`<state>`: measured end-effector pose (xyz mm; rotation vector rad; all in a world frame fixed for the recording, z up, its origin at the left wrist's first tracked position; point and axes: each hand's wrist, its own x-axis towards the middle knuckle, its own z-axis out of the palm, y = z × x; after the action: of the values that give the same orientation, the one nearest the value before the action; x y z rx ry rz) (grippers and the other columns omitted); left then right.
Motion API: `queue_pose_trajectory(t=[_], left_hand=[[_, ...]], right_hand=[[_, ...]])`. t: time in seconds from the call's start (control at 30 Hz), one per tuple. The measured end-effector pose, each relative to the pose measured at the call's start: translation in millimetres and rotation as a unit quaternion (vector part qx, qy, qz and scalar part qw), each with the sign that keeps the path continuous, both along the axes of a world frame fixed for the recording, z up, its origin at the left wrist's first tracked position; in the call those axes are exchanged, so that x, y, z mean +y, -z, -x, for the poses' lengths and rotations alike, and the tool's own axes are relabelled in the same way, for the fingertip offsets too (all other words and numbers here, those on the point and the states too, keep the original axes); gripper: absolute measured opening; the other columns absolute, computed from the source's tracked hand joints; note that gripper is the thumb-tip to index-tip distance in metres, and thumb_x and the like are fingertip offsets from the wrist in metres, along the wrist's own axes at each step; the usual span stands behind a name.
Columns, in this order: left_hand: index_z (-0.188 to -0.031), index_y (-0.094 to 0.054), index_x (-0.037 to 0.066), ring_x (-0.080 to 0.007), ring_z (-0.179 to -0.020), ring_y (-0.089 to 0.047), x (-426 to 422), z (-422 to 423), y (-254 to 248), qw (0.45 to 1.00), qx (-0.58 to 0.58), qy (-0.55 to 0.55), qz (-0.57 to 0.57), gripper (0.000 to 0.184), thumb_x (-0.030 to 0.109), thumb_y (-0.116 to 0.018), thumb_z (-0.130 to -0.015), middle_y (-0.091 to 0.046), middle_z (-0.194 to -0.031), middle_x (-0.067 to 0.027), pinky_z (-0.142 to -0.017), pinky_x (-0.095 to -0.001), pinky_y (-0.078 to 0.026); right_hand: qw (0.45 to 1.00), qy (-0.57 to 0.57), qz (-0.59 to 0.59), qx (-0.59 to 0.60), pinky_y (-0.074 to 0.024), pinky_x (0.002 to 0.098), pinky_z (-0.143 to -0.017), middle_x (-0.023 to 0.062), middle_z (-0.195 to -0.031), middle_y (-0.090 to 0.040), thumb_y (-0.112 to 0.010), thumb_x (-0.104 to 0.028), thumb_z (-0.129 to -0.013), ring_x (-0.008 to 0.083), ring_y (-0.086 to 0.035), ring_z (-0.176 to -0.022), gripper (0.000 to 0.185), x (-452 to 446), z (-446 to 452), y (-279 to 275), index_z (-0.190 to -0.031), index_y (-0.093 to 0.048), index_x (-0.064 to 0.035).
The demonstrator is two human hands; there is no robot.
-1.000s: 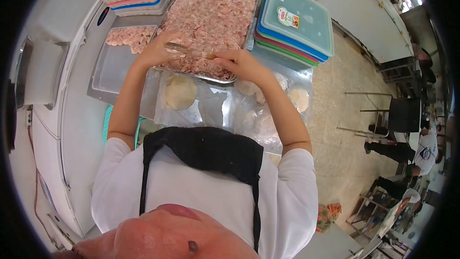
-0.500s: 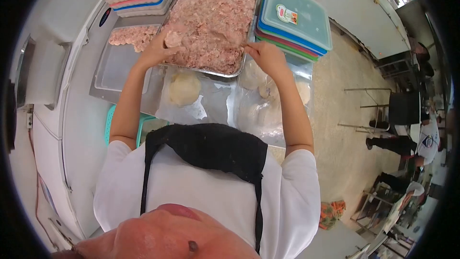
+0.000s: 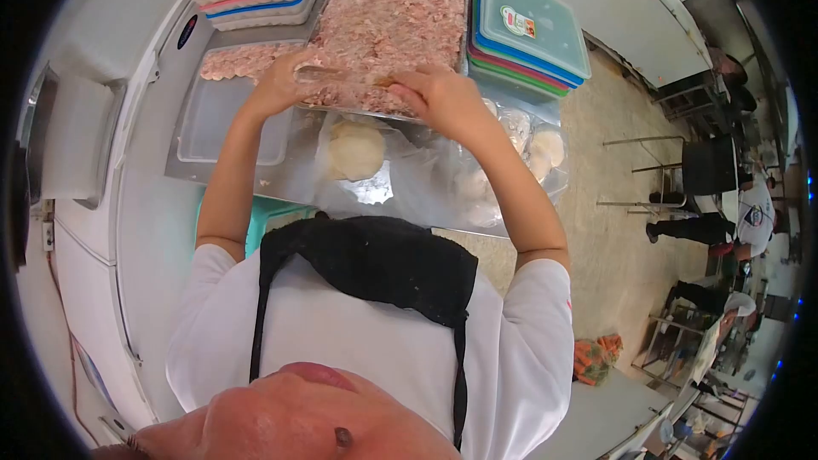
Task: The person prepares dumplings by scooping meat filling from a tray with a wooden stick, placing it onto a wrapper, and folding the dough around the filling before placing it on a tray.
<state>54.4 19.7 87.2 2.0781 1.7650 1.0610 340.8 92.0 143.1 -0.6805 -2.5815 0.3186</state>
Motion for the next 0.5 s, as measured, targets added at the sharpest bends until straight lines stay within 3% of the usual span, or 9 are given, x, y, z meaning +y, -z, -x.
queue_pose_trajectory(t=[0.1, 0.2, 0.3, 0.33, 0.4, 0.5], left_hand=[[-0.112, -0.063, 0.003, -0.0289, -0.104, -0.06, -11, 22, 5, 0.996, -0.061, -0.022, -0.057, 0.047, 0.027, -0.076, -0.074, -0.064, -0.112, -0.016, -0.094, -0.0355, -0.044], [-0.111, -0.064, 0.004, -0.028, -0.105, -0.059, -23, 45, -13, 0.983, -0.144, 0.111, 0.01, 0.047, 0.03, -0.077, -0.074, -0.064, -0.113, -0.0158, -0.094, -0.0355, -0.044], [-0.11, -0.065, 0.005, -0.0266, -0.108, -0.058, -32, 67, -10, 0.973, -0.2, 0.045, 0.103, 0.05, 0.034, -0.079, -0.072, -0.062, -0.114, -0.0159, -0.094, -0.035, -0.043], [-0.111, -0.064, 0.005, -0.0257, -0.108, -0.058, -32, 80, -4, 0.982, -0.16, 0.016, 0.103, 0.052, 0.035, -0.079, -0.071, -0.062, -0.115, -0.0157, -0.094, -0.0346, -0.043], [-0.113, -0.063, 0.005, -0.024, -0.11, -0.057, -32, 118, 15, 0.99, -0.078, -0.046, 0.105, 0.055, 0.036, -0.08, -0.071, -0.061, -0.116, -0.0152, -0.095, -0.0337, -0.043], [-0.125, -0.055, 0.007, -0.0217, -0.108, -0.058, -50, 165, 26, 0.986, -0.104, -0.088, 0.091, 0.063, 0.031, -0.079, -0.073, -0.062, -0.117, -0.0127, -0.091, -0.033, -0.046]], right_hand=[[0.999, 0.018, 0.033, 0.011, -0.0492, 0.042, -0.065, 0.0118, -0.086, -0.063, -0.058, -0.029, -0.09, 0.0318, -0.062, -0.079, 0.025, -11, 21, -22, -0.104, -0.066, -0.011], [1.0, 0.002, 0.027, 0.002, -0.0492, 0.0423, -0.067, 0.0128, -0.087, -0.064, -0.057, -0.027, -0.09, 0.0337, -0.062, -0.081, 0.024, -25, 52, -11, -0.104, -0.066, -0.0095], [0.998, -0.007, 0.058, 0.02, -0.0498, 0.04, -0.072, 0.0143, -0.092, -0.065, -0.057, -0.022, -0.09, 0.0348, -0.062, -0.084, 0.023, -32, 80, 20, -0.106, -0.066, -0.0084], [0.996, -0.008, 0.079, 0.034, -0.05, 0.0389, -0.074, 0.0149, -0.094, -0.066, -0.057, -0.02, -0.09, 0.035, -0.062, -0.086, 0.022, -33, 88, 27, -0.106, -0.066, -0.0081], [0.987, 0.013, 0.142, 0.076, -0.0497, 0.0365, -0.079, 0.0155, -0.1, -0.066, -0.056, -0.019, -0.091, 0.0325, -0.063, -0.091, 0.024, -32, 94, 32, -0.109, -0.066, -0.0072], [0.955, 0.047, 0.255, 0.146, -0.0471, 0.0323, -0.089, 0.0148, -0.11, -0.066, -0.055, -0.015, -0.093, 0.024, -0.063, -0.101, 0.025, -27, 86, 48, -0.114, -0.065, -0.0055]])
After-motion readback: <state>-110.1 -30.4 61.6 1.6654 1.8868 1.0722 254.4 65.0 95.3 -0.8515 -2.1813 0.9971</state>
